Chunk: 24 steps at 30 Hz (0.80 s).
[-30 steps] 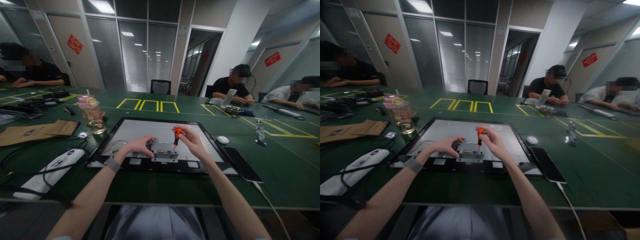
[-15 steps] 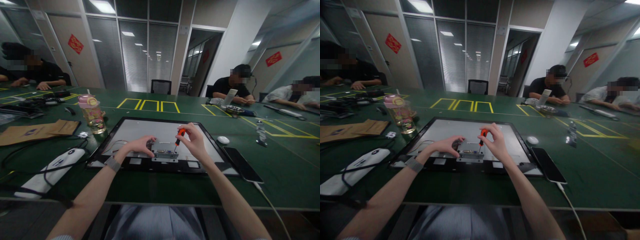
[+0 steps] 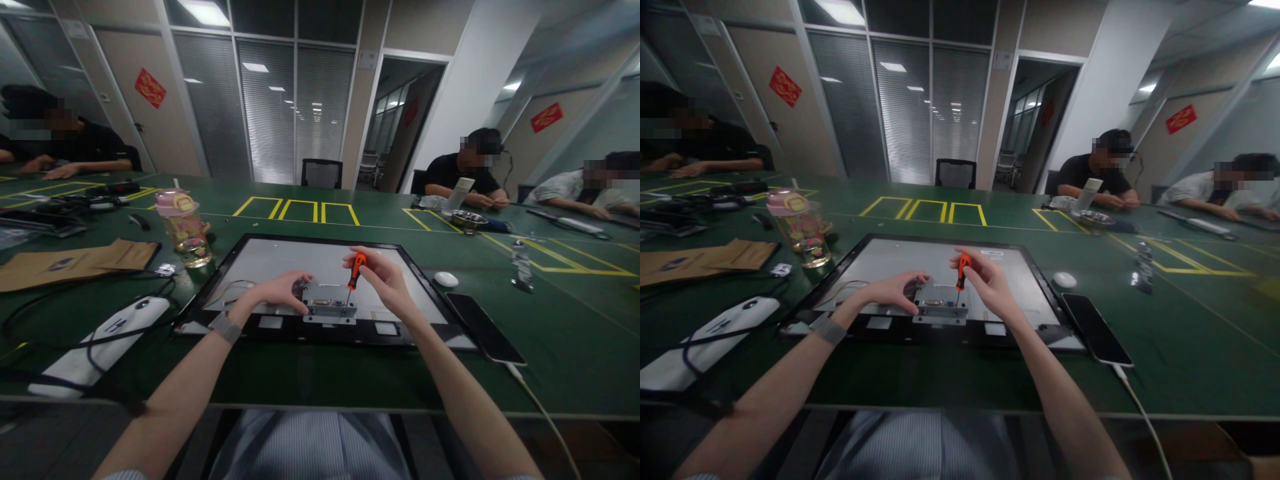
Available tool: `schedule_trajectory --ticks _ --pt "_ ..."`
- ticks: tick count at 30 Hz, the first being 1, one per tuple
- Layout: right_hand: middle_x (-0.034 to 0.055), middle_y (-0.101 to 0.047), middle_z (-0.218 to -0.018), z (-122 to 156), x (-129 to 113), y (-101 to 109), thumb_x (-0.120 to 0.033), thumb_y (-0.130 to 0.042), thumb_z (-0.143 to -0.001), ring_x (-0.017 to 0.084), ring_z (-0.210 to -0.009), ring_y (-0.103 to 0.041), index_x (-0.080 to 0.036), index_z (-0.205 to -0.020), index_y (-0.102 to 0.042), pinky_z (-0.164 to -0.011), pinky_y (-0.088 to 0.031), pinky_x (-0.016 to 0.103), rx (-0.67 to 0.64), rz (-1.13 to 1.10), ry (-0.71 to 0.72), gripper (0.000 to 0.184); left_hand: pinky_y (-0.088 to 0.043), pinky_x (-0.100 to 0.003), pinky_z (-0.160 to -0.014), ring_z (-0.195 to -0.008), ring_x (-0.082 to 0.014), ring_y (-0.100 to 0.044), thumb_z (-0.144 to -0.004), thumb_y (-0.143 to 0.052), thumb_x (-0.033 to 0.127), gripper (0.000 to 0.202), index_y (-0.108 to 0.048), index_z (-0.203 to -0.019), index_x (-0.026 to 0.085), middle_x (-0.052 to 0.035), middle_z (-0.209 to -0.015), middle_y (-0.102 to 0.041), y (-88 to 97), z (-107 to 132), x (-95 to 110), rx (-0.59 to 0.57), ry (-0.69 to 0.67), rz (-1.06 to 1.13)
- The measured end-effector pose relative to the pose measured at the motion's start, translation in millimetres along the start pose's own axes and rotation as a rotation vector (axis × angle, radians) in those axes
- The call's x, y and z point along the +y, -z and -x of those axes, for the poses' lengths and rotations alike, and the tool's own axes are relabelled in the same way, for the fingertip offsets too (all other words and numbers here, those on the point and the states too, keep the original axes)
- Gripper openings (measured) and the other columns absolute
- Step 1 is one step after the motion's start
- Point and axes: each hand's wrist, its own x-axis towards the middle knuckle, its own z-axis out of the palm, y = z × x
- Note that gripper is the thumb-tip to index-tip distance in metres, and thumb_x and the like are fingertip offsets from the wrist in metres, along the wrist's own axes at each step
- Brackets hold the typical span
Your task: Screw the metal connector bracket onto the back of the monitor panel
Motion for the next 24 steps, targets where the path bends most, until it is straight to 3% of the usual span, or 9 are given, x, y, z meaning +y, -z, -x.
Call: schedule_trajectory --ticks 5,10,14,18,21,24 --pt "0.0036 -0.06 -0.092 -1.8 0.3 -0.3 -0.028 -0.067 -0.078 0.017 -0.088 -0.059 -0.025 -0.093 -0.065 -0.079 -0.051 0.033 0.094 0.034 0.031 0.015 -0.032 -0.044 -0.105 -0.126 -0.03 -0.04 -0.051 -0.082 0.048 0.075 -0.05 -0.114 0.023 -0.0081 -0.137 -0.042 0.1 0.8 2.2 0.0 -0.002 0.003" --pt "0.0047 -0.064 -0.094 -1.6 6.0 -0.3 -0.031 -0.059 -0.084 0.018 -0.088 -0.062 -0.025 -0.109 -0.061 -0.081 -0.051 0.036 0.109 0.015 -0.043 0.025 -0.032 -0.043 -0.105 -0.126 -0.0301 -0.04 -0.051 -0.082 0.048 0.076 -0.049 -0.115 0.022 -0.0095 -0.137 -0.042 -0.5 0.4 1.9 -0.001 -0.014 0.005" --pt "0.0063 -0.064 -0.102 -2.3 5.1 -0.1 -0.031 -0.05 -0.09 0.019 -0.098 -0.061 -0.026 -0.12 -0.054 -0.091 -0.047 0.04 0.086 0.034 -0.004 0.031 -0.031 -0.044 -0.106 -0.125 -0.0301 -0.041 -0.05 -0.082 0.047 0.076 -0.05 -0.114 0.023 -0.0084 -0.135 -0.044 -0.2 0.9 3.8 0.013 -0.006 0.014" --pt "0.0057 -0.06 -0.102 -3.4 4.6 2.0 -0.03 -0.06 -0.083 0.019 -0.095 -0.057 -0.028 -0.114 -0.059 -0.088 -0.048 0.039 0.048 0.152 0.026 0.03 -0.032 -0.044 -0.105 -0.126 -0.0311 -0.041 -0.05 -0.082 0.048 0.077 -0.05 -0.116 0.023 -0.0082 -0.136 -0.043 -0.2 1.7 4.6 0.015 0.017 0.007" --pt "0.0034 -0.057 -0.094 -3.3 6.6 3.0 -0.028 -0.066 -0.078 0.017 -0.083 -0.056 -0.028 -0.11 -0.06 -0.082 -0.05 0.037 0.074 0.203 0.038 0.032 -0.034 -0.043 -0.104 -0.124 -0.0311 -0.042 -0.05 -0.082 0.048 0.078 -0.05 -0.117 0.023 -0.0085 -0.135 -0.044 -0.6 1.8 3.5 0.02 0.011 0.003" --pt "0.0033 -0.057 -0.094 -2.7 8.0 2.6 -0.027 -0.066 -0.079 0.017 -0.084 -0.056 -0.027 -0.109 -0.06 -0.084 -0.049 0.04 0.106 0.246 0.061 0.031 -0.033 -0.042 -0.104 -0.124 -0.0305 -0.042 -0.051 -0.081 0.049 0.077 -0.051 -0.116 0.023 -0.0085 -0.136 -0.044 -0.6 1.4 2.2 0.017 0.003 -0.005"
